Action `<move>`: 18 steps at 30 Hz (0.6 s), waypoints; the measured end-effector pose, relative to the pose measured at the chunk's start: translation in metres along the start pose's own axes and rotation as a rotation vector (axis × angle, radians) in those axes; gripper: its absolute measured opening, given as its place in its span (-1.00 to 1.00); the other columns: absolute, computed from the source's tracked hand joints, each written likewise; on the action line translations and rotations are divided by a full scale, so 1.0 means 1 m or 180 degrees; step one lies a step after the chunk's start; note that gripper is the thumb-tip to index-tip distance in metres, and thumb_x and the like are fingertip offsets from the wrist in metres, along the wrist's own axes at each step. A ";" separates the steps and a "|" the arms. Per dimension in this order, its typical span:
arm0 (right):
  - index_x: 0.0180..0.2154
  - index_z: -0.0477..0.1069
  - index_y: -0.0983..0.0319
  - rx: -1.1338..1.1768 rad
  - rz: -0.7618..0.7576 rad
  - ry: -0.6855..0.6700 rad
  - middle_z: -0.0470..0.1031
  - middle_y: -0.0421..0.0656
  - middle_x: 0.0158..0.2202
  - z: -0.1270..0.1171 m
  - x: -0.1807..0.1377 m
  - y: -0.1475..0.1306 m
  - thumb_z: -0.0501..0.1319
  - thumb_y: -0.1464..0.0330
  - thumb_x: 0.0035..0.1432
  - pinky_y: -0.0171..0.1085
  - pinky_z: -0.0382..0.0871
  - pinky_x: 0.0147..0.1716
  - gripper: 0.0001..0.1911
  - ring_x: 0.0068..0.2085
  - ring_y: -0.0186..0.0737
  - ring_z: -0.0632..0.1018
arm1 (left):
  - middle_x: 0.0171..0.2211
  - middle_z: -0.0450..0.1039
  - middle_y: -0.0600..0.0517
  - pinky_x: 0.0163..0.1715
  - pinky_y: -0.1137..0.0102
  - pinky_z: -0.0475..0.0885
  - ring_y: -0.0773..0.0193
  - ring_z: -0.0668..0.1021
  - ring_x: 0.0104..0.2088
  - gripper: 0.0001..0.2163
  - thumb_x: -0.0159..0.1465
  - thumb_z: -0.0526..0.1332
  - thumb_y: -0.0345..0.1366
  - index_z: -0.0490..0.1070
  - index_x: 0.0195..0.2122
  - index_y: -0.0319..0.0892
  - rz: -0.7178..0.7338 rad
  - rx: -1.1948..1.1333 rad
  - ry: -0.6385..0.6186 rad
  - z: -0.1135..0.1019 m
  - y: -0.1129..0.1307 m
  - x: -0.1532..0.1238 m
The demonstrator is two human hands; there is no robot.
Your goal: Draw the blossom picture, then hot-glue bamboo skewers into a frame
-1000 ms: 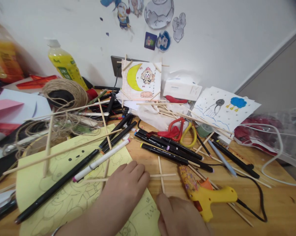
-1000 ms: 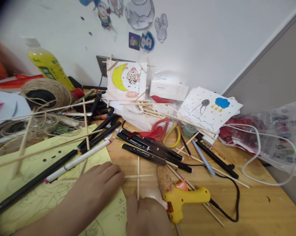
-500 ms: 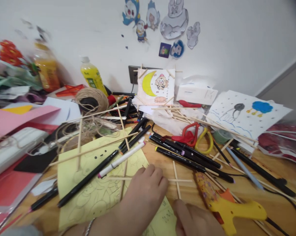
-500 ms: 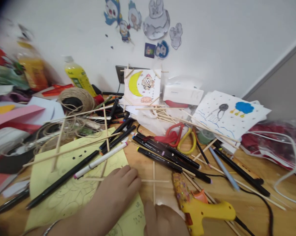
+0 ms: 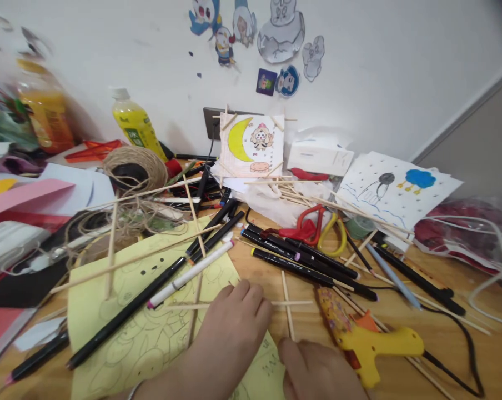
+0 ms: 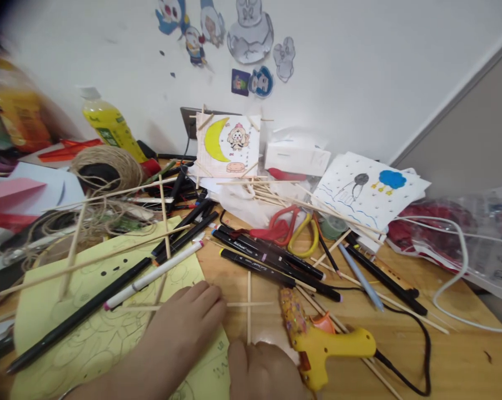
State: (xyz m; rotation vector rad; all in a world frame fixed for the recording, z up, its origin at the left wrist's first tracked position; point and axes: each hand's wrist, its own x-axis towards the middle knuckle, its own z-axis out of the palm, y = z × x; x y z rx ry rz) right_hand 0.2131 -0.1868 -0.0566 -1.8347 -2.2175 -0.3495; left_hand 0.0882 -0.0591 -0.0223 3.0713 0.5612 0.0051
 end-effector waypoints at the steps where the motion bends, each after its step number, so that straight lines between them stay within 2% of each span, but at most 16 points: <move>1: -0.42 0.17 0.19 -0.0016 -0.0001 0.0023 0.33 -0.28 -0.69 -0.001 0.001 0.000 -0.05 0.58 0.11 -0.30 0.00 -0.65 -0.81 -0.68 -0.33 0.35 | -0.37 0.39 0.02 -0.44 0.29 0.38 0.17 0.41 -0.35 -0.94 0.23 0.19 -0.39 0.34 -0.39 -0.18 0.0000 0.0006 0.0001 0.000 0.000 0.000; 12: -0.48 0.14 0.19 -0.0234 -0.0039 0.0150 0.32 -0.27 -0.71 0.000 0.004 -0.002 -0.02 0.59 0.12 -0.31 0.01 -0.64 -0.78 -0.69 -0.32 0.35 | -0.39 0.41 0.03 -0.48 0.31 0.35 0.17 0.41 -0.38 -0.92 0.19 0.24 -0.37 0.34 -0.40 -0.17 0.0050 0.0083 0.0181 0.000 -0.002 -0.001; 18: -0.49 0.11 0.18 -0.0206 -0.0102 0.0121 0.33 -0.28 -0.70 -0.002 0.004 -0.002 -0.02 0.63 0.06 -0.30 0.02 -0.63 -0.76 -0.67 -0.32 0.36 | -0.38 0.41 0.02 -0.46 0.31 0.35 0.18 0.42 -0.36 -0.94 0.23 0.20 -0.39 0.35 -0.40 -0.18 0.0027 0.0093 0.0007 -0.003 -0.001 0.000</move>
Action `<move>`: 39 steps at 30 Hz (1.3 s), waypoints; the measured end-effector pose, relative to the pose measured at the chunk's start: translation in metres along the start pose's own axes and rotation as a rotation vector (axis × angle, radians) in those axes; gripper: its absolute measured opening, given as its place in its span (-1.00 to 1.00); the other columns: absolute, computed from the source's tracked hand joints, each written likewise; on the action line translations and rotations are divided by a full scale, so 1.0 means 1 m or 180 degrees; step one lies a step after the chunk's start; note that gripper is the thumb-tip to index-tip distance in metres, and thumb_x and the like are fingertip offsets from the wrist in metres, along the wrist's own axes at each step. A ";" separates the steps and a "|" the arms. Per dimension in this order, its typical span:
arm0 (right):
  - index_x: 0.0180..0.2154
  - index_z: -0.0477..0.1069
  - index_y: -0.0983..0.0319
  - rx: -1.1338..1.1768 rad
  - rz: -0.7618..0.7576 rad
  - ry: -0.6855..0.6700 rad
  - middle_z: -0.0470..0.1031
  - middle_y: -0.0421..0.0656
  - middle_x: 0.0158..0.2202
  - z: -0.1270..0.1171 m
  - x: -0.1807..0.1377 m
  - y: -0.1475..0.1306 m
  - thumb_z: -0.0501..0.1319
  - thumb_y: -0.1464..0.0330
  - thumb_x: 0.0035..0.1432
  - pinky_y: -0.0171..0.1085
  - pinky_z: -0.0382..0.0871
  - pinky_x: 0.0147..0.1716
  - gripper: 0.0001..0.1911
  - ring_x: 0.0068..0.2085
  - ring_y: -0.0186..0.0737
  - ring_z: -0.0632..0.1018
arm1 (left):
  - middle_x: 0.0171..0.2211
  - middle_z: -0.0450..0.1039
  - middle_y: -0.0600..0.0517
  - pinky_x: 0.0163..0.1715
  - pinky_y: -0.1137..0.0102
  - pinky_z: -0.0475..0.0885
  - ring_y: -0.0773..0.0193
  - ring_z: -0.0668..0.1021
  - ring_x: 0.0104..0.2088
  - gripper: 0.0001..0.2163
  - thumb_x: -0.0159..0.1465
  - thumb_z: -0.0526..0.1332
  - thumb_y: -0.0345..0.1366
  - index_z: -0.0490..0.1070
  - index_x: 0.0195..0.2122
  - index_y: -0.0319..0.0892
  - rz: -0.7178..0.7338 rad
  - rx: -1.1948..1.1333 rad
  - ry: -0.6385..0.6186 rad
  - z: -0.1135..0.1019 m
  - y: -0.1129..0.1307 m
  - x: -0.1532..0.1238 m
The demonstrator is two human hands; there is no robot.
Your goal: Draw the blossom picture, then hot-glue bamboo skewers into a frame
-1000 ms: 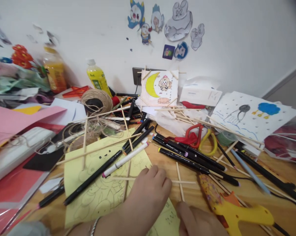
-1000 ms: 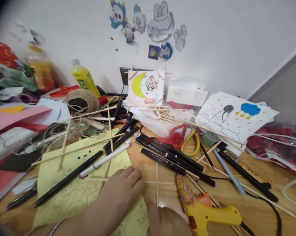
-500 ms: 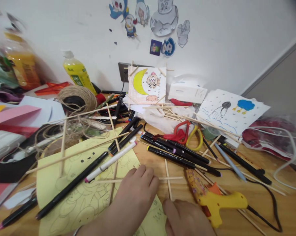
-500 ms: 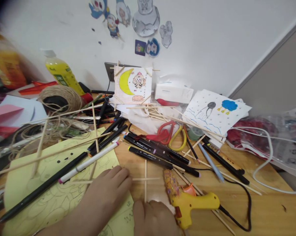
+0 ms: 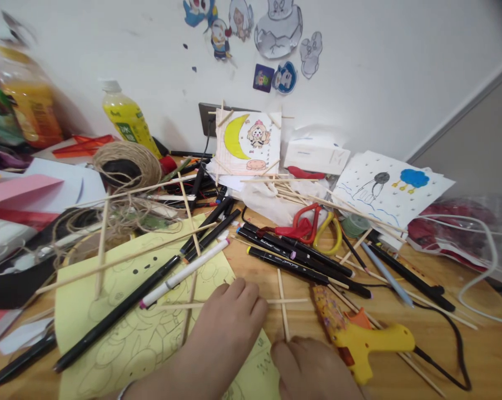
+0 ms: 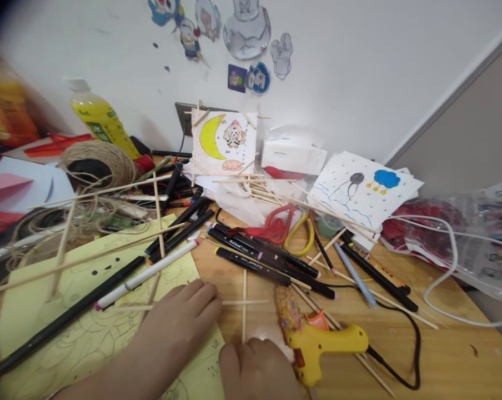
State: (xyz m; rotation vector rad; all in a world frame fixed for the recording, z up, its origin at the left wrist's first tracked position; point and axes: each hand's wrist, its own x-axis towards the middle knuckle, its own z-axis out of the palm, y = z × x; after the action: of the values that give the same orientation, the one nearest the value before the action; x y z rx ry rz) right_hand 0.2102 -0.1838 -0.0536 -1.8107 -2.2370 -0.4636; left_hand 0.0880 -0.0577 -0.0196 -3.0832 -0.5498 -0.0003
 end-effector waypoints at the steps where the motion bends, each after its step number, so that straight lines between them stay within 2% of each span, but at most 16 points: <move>1: -0.48 0.12 0.18 0.0005 -0.0022 -0.0035 0.33 -0.27 -0.69 -0.001 0.000 0.000 -0.01 0.62 0.06 -0.31 0.02 -0.62 -0.77 -0.66 -0.32 0.36 | -0.37 0.41 0.01 -0.46 0.31 0.36 0.18 0.42 -0.36 -0.94 0.23 0.19 -0.40 0.35 -0.39 -0.18 -0.0006 -0.0011 -0.0025 -0.001 0.000 0.000; 7: -0.47 0.13 0.18 0.0093 0.0033 -0.0075 0.34 -0.28 -0.68 -0.005 0.000 0.002 -0.01 0.62 0.08 -0.31 0.05 -0.61 -0.77 -0.65 -0.32 0.39 | -0.35 0.42 0.01 -0.44 0.27 0.40 0.14 0.43 -0.34 -0.93 0.19 0.25 -0.38 0.35 -0.37 -0.18 0.0005 -0.0107 -0.0128 -0.001 0.001 0.001; 14: -0.46 0.18 0.20 0.0240 0.0105 -0.0103 0.34 -0.27 -0.69 -0.002 -0.002 0.003 -0.03 0.59 0.13 -0.33 0.04 -0.64 -0.79 -0.67 -0.35 0.37 | -0.34 0.41 0.01 -0.43 0.26 0.40 0.14 0.43 -0.32 -0.97 0.23 0.20 -0.39 0.35 -0.35 -0.18 0.0007 -0.0027 -0.0145 -0.001 0.001 0.000; 23: -0.31 0.27 0.24 0.0443 0.0202 -0.0084 0.39 -0.29 -0.67 -0.003 -0.006 0.005 -0.06 0.54 0.18 -0.36 0.10 -0.65 -0.82 -0.67 -0.37 0.42 | -0.37 0.40 0.00 -0.48 0.30 0.34 0.14 0.43 -0.34 -0.94 0.25 0.17 -0.32 0.34 -0.36 -0.17 0.0247 0.0307 -0.0112 -0.001 0.011 0.002; 25: -0.21 0.29 0.27 0.0309 0.0236 0.0148 0.40 -0.28 -0.66 -0.004 -0.005 0.011 -0.07 0.51 0.22 -0.36 0.14 -0.63 -0.79 -0.66 -0.36 0.44 | -0.38 0.39 -0.01 -0.48 0.31 0.33 0.15 0.43 -0.34 -0.93 0.26 0.14 -0.32 0.34 -0.36 -0.18 0.0260 0.0384 -0.0095 -0.002 0.013 0.002; 28: -0.08 0.30 0.36 -0.0291 0.0206 0.0454 0.39 -0.25 -0.66 -0.005 -0.003 0.021 -0.07 0.49 0.25 -0.34 0.15 -0.62 -0.74 -0.67 -0.34 0.42 | -0.40 0.38 -0.01 -0.51 0.32 0.32 0.15 0.43 -0.35 -0.92 0.27 0.13 -0.34 0.34 -0.35 -0.18 0.0274 0.0411 -0.0108 -0.003 0.014 0.002; 32: -0.04 0.32 0.39 -0.0751 0.0363 0.0255 0.37 -0.22 -0.67 -0.008 -0.001 0.027 -0.02 0.59 0.14 -0.32 0.12 -0.62 -0.65 -0.66 -0.29 0.41 | -0.41 0.37 0.00 -0.50 0.32 0.30 0.17 0.41 -0.38 -0.95 0.24 0.16 -0.35 0.34 -0.36 -0.17 0.0233 0.0475 -0.0041 0.001 0.014 0.001; 39: -0.08 0.35 0.36 -0.0758 0.0424 0.0266 0.37 -0.21 -0.67 -0.003 -0.001 0.022 0.07 0.59 0.09 -0.32 0.08 -0.63 -0.68 -0.66 -0.30 0.37 | -0.39 0.38 0.00 -0.49 0.33 0.33 0.17 0.42 -0.36 -0.98 0.25 0.16 -0.37 0.34 -0.34 -0.18 0.0197 0.0428 -0.0079 0.004 0.012 0.002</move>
State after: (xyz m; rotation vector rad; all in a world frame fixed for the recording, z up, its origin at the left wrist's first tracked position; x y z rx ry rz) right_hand 0.2320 -0.1821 -0.0492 -1.9979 -2.0636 -0.7926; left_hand 0.0942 -0.0683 -0.0236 -2.9712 -0.4355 0.0726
